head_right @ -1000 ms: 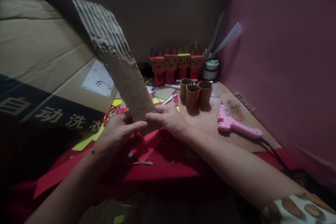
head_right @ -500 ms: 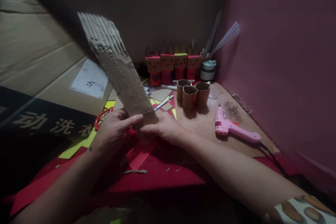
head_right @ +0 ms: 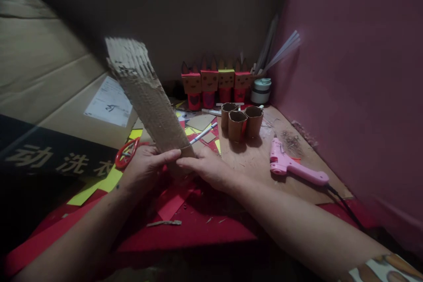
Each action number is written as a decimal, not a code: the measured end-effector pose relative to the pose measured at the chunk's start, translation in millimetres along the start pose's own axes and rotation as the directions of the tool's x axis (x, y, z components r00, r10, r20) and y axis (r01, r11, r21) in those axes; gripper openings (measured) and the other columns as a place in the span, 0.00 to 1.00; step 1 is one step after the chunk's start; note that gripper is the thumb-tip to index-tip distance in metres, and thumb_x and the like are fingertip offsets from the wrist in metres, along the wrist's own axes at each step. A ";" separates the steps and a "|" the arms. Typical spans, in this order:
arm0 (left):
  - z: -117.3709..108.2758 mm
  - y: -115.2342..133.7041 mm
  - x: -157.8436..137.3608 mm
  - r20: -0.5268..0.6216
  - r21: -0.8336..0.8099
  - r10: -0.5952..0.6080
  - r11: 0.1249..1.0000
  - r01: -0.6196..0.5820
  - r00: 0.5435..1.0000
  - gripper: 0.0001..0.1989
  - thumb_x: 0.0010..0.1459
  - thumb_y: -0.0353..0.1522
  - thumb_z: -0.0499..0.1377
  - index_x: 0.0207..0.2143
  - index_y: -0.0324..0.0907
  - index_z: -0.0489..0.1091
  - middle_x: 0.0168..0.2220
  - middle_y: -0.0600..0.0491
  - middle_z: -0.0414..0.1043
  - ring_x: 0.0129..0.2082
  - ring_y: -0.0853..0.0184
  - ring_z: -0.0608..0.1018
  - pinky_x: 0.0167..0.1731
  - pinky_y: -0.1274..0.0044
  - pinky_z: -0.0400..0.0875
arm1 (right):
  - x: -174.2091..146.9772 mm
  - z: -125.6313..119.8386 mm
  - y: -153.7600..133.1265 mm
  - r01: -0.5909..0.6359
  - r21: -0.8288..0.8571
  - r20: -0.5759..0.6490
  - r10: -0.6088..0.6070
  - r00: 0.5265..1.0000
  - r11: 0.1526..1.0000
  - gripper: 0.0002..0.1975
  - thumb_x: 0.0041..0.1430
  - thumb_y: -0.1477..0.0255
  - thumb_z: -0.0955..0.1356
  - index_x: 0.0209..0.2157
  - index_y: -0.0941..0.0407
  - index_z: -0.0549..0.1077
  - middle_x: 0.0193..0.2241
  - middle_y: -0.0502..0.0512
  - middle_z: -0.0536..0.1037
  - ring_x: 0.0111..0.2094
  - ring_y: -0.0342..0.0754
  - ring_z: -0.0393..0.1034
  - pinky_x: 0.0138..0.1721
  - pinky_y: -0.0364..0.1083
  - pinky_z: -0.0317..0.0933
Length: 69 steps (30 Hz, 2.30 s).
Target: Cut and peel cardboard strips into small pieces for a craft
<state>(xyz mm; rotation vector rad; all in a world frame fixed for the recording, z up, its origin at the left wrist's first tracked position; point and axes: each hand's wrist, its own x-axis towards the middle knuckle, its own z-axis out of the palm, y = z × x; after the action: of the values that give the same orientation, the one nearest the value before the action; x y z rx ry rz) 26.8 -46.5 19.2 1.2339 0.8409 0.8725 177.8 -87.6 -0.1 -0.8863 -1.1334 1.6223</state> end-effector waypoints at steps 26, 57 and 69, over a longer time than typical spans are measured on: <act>2.7 -15.0 10.3 0.026 -0.311 0.049 0.950 -0.038 0.998 0.16 0.47 0.29 0.67 0.41 0.38 0.77 0.40 0.46 0.79 0.36 0.63 0.80 0.38 0.75 0.73 | 9.3 -5.7 -4.2 0.344 -0.080 -0.154 -0.353 0.923 0.935 0.12 0.54 0.68 0.67 0.39 0.56 0.77 0.34 0.52 0.79 0.35 0.46 0.71 0.43 0.49 0.64; 5.9 -12.8 9.8 -0.061 -0.379 -0.038 0.925 0.012 0.997 0.10 0.41 0.25 0.64 0.31 0.35 0.78 0.30 0.48 0.79 0.28 0.66 0.78 0.33 0.76 0.74 | 6.1 -7.7 -4.6 0.193 -0.282 -0.288 -0.274 0.917 0.940 0.08 0.51 0.69 0.67 0.25 0.59 0.73 0.16 0.45 0.65 0.17 0.37 0.53 0.19 0.40 0.45; 10.5 -20.1 12.8 -0.200 -0.417 -0.086 0.909 -0.006 0.976 0.06 0.36 0.24 0.64 0.23 0.35 0.74 0.20 0.55 0.71 0.22 0.71 0.72 0.26 0.79 0.69 | 11.5 1.1 0.6 0.258 -0.185 -0.363 -0.310 0.879 0.948 0.05 0.49 0.75 0.65 0.21 0.58 0.71 0.12 0.41 0.62 0.15 0.36 0.49 0.18 0.40 0.45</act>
<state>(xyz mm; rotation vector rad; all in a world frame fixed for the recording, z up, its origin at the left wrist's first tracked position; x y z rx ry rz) 43.7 -41.8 0.0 0.7549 0.7947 1.0996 173.1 -77.0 -0.8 -1.0194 -1.0378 1.0804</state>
